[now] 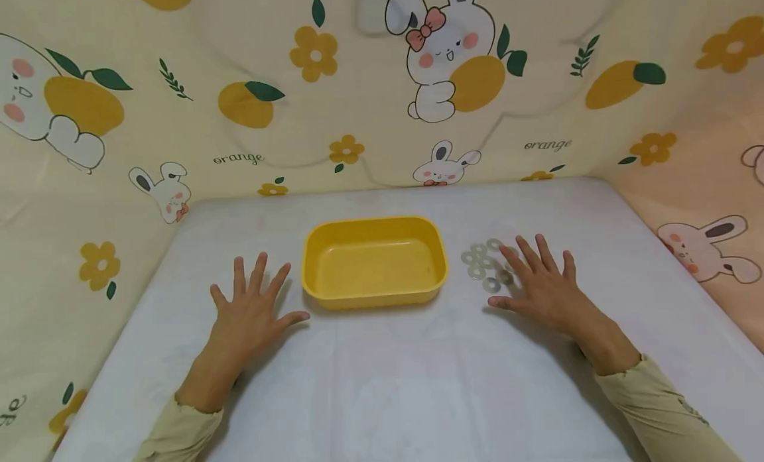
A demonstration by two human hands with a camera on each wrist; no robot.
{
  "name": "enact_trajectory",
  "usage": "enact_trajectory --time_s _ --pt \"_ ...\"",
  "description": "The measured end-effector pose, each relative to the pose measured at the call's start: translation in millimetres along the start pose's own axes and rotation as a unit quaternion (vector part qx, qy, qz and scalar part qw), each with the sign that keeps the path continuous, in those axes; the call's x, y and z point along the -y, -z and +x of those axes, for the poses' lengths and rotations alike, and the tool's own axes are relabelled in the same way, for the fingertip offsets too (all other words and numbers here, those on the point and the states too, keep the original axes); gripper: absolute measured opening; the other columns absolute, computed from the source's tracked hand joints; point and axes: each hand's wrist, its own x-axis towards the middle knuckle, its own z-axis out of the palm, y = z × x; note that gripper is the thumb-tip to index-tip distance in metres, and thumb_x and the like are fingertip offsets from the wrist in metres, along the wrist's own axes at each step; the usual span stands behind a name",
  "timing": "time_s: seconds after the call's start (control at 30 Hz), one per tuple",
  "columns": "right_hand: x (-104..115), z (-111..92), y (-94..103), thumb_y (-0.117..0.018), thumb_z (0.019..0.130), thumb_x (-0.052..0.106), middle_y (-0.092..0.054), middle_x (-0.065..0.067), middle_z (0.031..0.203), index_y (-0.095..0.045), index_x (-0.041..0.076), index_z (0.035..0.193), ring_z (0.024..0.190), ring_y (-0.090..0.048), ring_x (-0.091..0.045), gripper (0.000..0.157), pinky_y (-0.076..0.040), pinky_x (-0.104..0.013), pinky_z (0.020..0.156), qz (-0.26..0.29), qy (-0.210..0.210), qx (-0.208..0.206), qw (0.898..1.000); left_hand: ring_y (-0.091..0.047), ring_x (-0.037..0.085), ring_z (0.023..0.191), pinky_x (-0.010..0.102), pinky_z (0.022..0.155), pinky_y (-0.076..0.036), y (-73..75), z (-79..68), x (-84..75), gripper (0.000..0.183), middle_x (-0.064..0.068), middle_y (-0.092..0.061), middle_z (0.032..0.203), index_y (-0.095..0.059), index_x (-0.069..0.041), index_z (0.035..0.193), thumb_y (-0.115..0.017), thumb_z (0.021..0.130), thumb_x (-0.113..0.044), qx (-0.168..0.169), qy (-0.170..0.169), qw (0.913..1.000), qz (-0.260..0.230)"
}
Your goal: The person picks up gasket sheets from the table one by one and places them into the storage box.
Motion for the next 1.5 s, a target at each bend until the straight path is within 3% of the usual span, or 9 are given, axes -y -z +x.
enact_trajectory --time_s 0.23,0.37,0.47,0.63,0.67,0.73,0.97,1.37,1.5 --pt "2 4 -0.6 -0.060 0.080 0.076 -0.008 -0.018 0.167 -0.020 0.020 0.159 0.154 0.009 -0.042 0.105 0.004 -0.076 0.114 -0.015 0.037 -0.016 0.999 -0.014 0.050 0.149 0.081 0.104 -0.026 0.2 -3.0 -0.4 0.088 0.019 -0.018 0.165 -0.024 -0.020 0.159 -0.054 0.090 -0.067 -0.022 -0.014 0.9995 -0.015" --pt "5 4 -1.6 -0.063 0.081 0.071 -0.019 -0.016 0.165 -0.032 0.020 0.155 0.154 -0.003 -0.039 0.095 -0.008 -0.070 0.116 -0.014 0.083 -0.022 0.996 -0.034 0.043 0.142 0.068 0.104 -0.041 1.6 -0.4 -3.3 0.073 0.018 -0.031 0.158 -0.023 -0.016 0.158 -0.043 0.101 -0.056 -0.004 -0.014 0.9869 -0.160" --pt "6 5 -3.9 -0.066 0.083 0.066 -0.025 -0.014 0.162 -0.038 0.022 0.152 0.152 -0.012 -0.038 0.087 -0.017 -0.066 0.113 -0.012 0.112 -0.028 0.993 -0.040 0.040 0.139 0.056 0.101 -0.051 5.6 5.6 -8.0 0.064 0.018 -0.033 0.155 -0.023 -0.016 0.158 -0.042 0.105 -0.046 0.051 0.019 0.9320 -0.358" --pt "4 12 -7.4 -0.068 0.086 0.058 -0.035 -0.011 0.158 -0.044 0.021 0.148 0.149 -0.020 -0.035 0.077 -0.026 -0.058 0.109 -0.041 0.168 -0.043 0.984 -0.042 0.039 0.137 0.042 0.086 -0.061 15.4 21.6 -12.9 0.060 0.018 -0.029 0.156 -0.022 -0.016 0.159 -0.048 0.105 -0.024 0.112 0.108 0.7810 -0.605" --pt "4 14 -7.8 -0.068 0.086 0.057 -0.035 -0.010 0.158 -0.045 0.021 0.148 0.149 -0.021 -0.035 0.076 -0.026 -0.056 0.108 -0.050 0.178 -0.046 0.982 -0.042 0.040 0.137 0.041 0.086 -0.061 17.1 24.7 -13.6 0.061 0.018 -0.028 0.157 -0.021 -0.015 0.159 -0.048 0.104 -0.020 0.116 0.121 0.7605 -0.627" --pt "3 17 -7.4 -0.067 0.086 0.058 -0.036 -0.009 0.158 -0.044 0.022 0.149 0.149 -0.021 -0.034 0.076 -0.027 -0.055 0.108 -0.067 0.191 -0.047 0.978 -0.043 0.039 0.137 0.041 0.085 -0.061 19.4 30.4 -14.9 0.064 0.017 -0.027 0.158 -0.019 -0.015 0.159 -0.048 0.103 -0.015 0.121 0.134 0.7414 -0.646" --pt "5 23 9.3 -0.075 0.083 0.053 -0.045 -0.009 0.149 -0.051 0.023 0.143 0.146 -0.026 -0.034 0.072 -0.025 -0.059 0.111 -0.036 0.159 -0.028 0.986 -0.048 0.039 0.134 0.045 0.087 -0.060 16.9 38.7 -24.8 0.066 0.014 -0.025 0.161 -0.020 -0.019 0.159 -0.047 0.100 -0.007 0.136 0.144 0.7391 -0.644" --pt "-4 19 34.6 -0.082 0.081 0.029 -0.060 -0.007 0.127 -0.072 0.017 0.115 0.129 -0.045 -0.033 0.038 -0.029 -0.058 0.105 0.011 0.147 -0.004 0.989 -0.042 0.036 0.137 0.050 0.093 -0.057 17.0 46.4 -24.1 0.072 0.009 -0.015 0.166 -0.013 -0.027 0.160 -0.042 0.100 0.000 0.151 0.122 0.6916 -0.696" --pt "-8 22 26.2 -0.082 0.081 0.031 -0.062 -0.004 0.122 -0.075 0.019 0.109 0.126 -0.049 -0.031 0.032 -0.032 -0.057 0.103 -0.003 0.142 -0.002 0.990 -0.044 0.037 0.135 0.050 0.093 -0.057 16.8 43.1 -22.7 0.071 0.007 -0.009 0.167 -0.014 -0.026 0.161 -0.041 0.101 0.003 0.151 0.095 0.6933 -0.698"
